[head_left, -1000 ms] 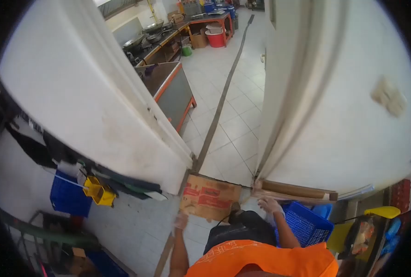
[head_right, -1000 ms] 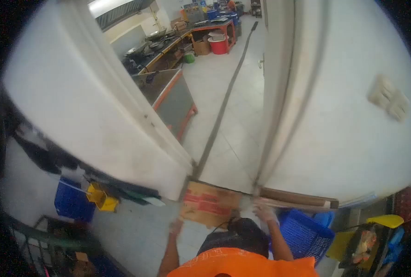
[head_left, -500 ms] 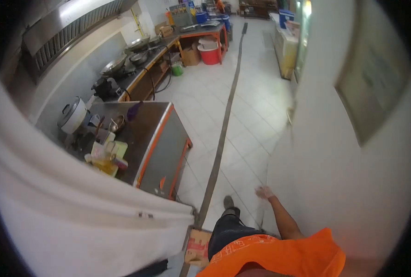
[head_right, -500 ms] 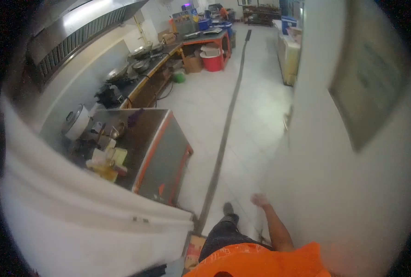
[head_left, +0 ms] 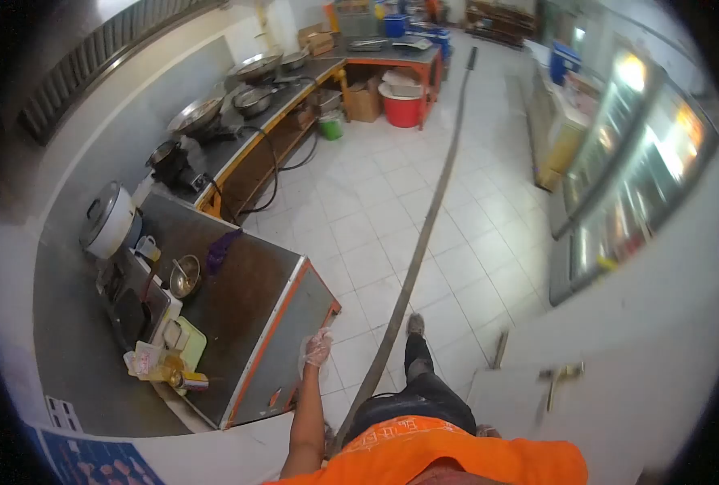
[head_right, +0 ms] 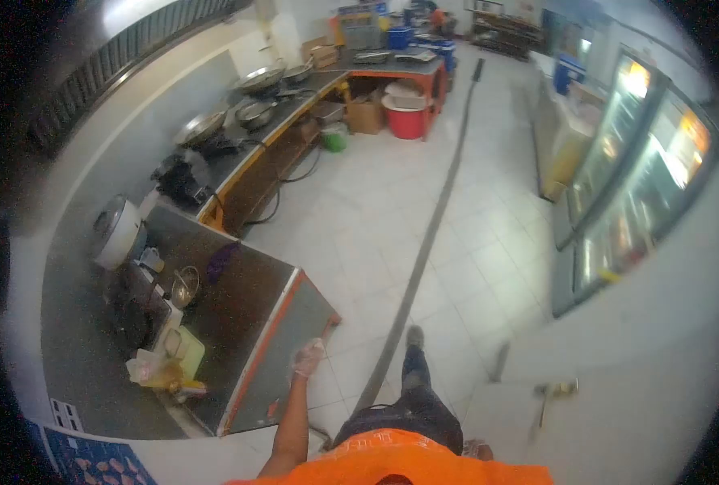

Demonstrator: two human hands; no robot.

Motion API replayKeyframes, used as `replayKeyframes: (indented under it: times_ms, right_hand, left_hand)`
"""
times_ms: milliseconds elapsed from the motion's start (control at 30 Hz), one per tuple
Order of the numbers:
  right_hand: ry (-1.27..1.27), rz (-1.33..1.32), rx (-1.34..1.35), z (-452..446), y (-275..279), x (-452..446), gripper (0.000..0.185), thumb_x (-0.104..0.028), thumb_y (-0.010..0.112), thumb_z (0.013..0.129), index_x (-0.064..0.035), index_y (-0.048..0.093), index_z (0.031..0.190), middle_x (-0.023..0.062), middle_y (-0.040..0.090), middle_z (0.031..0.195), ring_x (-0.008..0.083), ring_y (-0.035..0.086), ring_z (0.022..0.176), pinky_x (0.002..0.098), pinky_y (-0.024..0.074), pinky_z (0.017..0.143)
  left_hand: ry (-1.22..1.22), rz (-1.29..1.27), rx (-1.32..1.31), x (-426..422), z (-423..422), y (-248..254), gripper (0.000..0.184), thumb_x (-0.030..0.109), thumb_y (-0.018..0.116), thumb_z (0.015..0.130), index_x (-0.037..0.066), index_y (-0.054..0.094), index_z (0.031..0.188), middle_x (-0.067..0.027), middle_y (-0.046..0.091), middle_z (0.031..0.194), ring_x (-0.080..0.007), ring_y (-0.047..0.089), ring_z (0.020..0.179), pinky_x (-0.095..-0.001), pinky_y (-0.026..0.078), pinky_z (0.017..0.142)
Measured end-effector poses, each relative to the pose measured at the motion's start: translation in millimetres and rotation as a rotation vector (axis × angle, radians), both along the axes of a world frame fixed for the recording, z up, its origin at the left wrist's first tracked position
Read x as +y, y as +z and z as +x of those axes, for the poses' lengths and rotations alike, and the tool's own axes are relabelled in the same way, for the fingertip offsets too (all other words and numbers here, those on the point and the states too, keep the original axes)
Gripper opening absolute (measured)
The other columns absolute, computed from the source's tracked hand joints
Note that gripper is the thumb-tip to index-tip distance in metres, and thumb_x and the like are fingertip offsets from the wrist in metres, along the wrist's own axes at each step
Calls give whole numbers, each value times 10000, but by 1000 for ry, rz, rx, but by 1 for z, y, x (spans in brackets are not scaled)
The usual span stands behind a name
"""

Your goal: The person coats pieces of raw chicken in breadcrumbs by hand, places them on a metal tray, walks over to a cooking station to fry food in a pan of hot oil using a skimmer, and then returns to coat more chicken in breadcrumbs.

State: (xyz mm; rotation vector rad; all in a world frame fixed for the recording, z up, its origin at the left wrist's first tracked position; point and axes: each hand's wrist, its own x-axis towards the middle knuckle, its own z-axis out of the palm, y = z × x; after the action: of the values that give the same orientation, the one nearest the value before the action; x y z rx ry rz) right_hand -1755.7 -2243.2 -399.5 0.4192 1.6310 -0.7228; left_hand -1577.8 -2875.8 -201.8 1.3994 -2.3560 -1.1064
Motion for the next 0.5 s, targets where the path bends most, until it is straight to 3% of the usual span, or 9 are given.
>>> replayKeyframes:
  times_ms: [33, 133, 300, 333, 367, 400, 433, 467, 500]
  right_hand:
    - [20, 0, 3, -32, -1, -24, 350, -320, 503, 910, -30, 600, 1080, 151, 649, 911, 289, 636, 748, 431, 516, 648]
    - [90, -39, 54, -156, -4, -111, 343, -313, 493, 906, -21, 604, 1046, 166, 650, 896, 303, 641, 742, 445, 523, 643]
    - [20, -372, 184, -411, -69, -298, 338, -302, 476, 899, -6, 611, 989, 192, 652, 872, 326, 649, 732, 467, 535, 634]
    - [176, -468, 380, -449, -32, -362, 276, -252, 472, 885, -13, 608, 897, 169, 640, 781, 287, 631, 595, 419, 520, 494]
    - [5, -446, 99, -527, -58, -408, 219, -174, 499, 879, 7, 602, 947, 157, 644, 780, 284, 643, 631, 387, 530, 507]
    - [161, -581, 351, -558, -27, -465, 194, -131, 526, 873, 7, 606, 982, 150, 657, 800, 281, 653, 647, 367, 535, 512]
    - [645, -689, 891, -605, -75, -512, 222, -167, 544, 881, -12, 620, 1020, 131, 673, 811, 254, 662, 658, 360, 539, 526]
    - [629, -471, 596, -647, -43, -582, 249, -205, 535, 895, -30, 628, 1048, 115, 685, 821, 216, 664, 668, 346, 538, 541]
    - [1035, -495, 998, -666, -20, -651, 303, -249, 534, 895, -35, 625, 1089, 112, 690, 828, 190, 655, 667, 334, 531, 569]
  left_hand:
    - [52, 29, 12, -16, -28, 2, 333, 299, 465, 880, 63, 616, 1060, -239, 629, 1007, -358, 637, 870, -438, 516, 763]
    - [-43, 33, -265, -73, -62, -169, 339, 281, 483, 864, 42, 606, 1072, -225, 630, 1019, -350, 641, 887, -423, 511, 793]
    - [40, 294, -361, -41, -70, -172, 338, 277, 481, 891, 32, 618, 1079, -181, 645, 1036, -316, 627, 935, -419, 497, 804]
    - [98, 367, -316, -34, -73, -164, 338, 276, 481, 896, 30, 621, 1080, -172, 648, 1040, -310, 624, 945, -418, 494, 807]
    - [161, 432, -251, -27, -78, -153, 338, 276, 481, 901, 28, 623, 1082, -163, 651, 1044, -303, 621, 954, -418, 491, 809]
    - [236, 484, -158, -22, -87, -143, 338, 275, 480, 907, 26, 626, 1083, -154, 654, 1047, -296, 619, 964, -417, 488, 811]
    - [308, 513, -41, -19, -96, -131, 338, 274, 480, 912, 24, 628, 1084, -145, 657, 1051, -289, 616, 974, -416, 485, 814]
    - [372, 518, 80, -16, -111, -118, 338, 273, 480, 917, 22, 631, 1086, -136, 660, 1054, -282, 613, 983, -416, 482, 816]
    - [363, 557, -12, -19, -122, -126, 346, 284, 479, 917, 26, 628, 1093, -138, 658, 1057, -285, 613, 980, -419, 483, 814]
